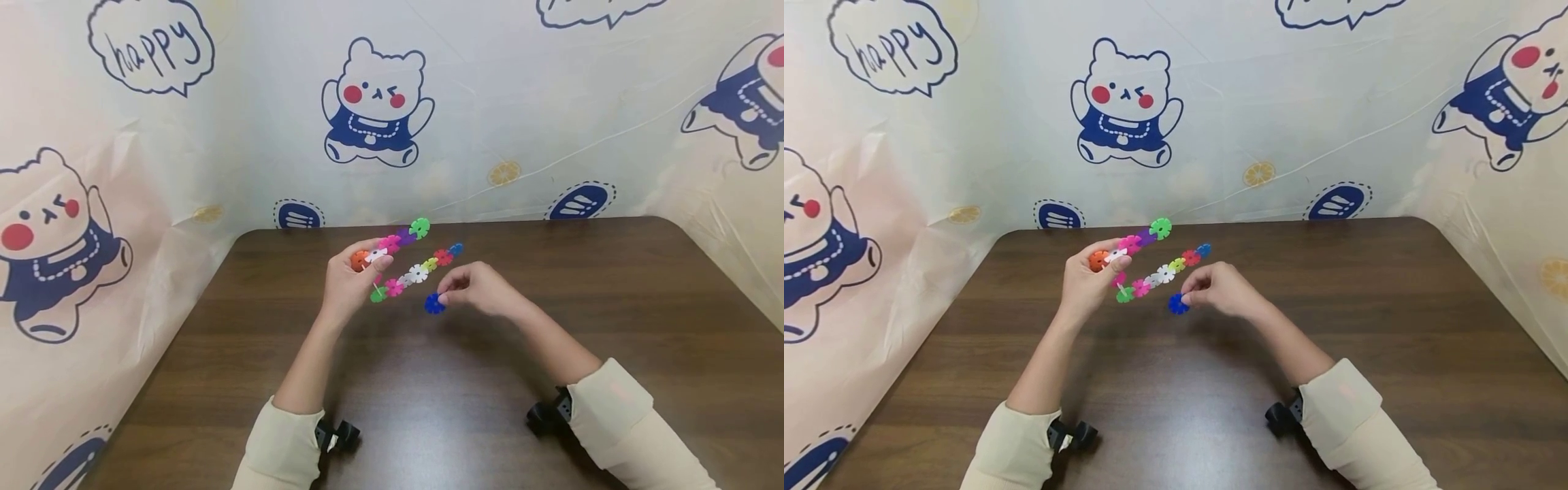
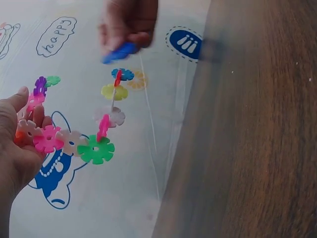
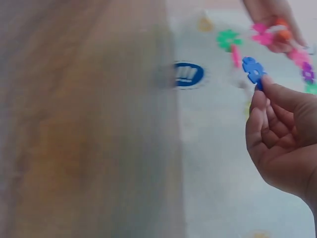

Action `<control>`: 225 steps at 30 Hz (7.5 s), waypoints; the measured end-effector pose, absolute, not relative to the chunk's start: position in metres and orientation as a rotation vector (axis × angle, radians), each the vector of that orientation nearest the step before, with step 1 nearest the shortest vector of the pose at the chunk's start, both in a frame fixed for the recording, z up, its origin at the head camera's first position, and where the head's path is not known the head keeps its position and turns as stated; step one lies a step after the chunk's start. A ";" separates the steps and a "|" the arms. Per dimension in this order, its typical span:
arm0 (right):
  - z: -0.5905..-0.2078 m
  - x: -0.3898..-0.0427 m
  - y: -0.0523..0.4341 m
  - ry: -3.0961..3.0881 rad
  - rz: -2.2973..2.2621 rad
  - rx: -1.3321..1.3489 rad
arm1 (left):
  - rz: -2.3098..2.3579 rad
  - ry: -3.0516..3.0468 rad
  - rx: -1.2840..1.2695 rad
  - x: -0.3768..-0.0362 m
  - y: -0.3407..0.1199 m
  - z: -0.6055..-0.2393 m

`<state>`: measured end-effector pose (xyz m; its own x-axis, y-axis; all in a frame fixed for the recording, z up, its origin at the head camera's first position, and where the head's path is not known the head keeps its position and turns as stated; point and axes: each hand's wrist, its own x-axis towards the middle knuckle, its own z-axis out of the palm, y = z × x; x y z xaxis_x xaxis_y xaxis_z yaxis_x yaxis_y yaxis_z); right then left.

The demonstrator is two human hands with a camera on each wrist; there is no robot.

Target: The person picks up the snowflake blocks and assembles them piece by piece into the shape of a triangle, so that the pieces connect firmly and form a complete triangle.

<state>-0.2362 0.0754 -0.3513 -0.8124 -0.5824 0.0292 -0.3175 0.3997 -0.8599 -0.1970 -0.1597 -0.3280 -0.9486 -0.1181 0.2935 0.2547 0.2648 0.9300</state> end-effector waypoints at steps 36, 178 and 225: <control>-0.312 -0.237 0.091 1.829 -2.246 -0.301 | -1.684 -2.316 -0.433 -0.191 -0.161 -0.334; -0.301 -0.212 0.074 2.392 -1.945 -0.743 | -1.868 -2.312 -0.602 -0.187 -0.131 -0.335; -0.315 -0.209 0.073 2.301 -1.963 -0.984 | -1.694 -2.381 -0.705 -0.183 -0.133 -0.327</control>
<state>-0.2088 0.0731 -0.3149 -0.8079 -0.4234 0.4099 -0.4715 0.0472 -0.8806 -0.1829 -0.1325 -0.3272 -0.8813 0.2937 0.3701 0.4460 0.2585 0.8569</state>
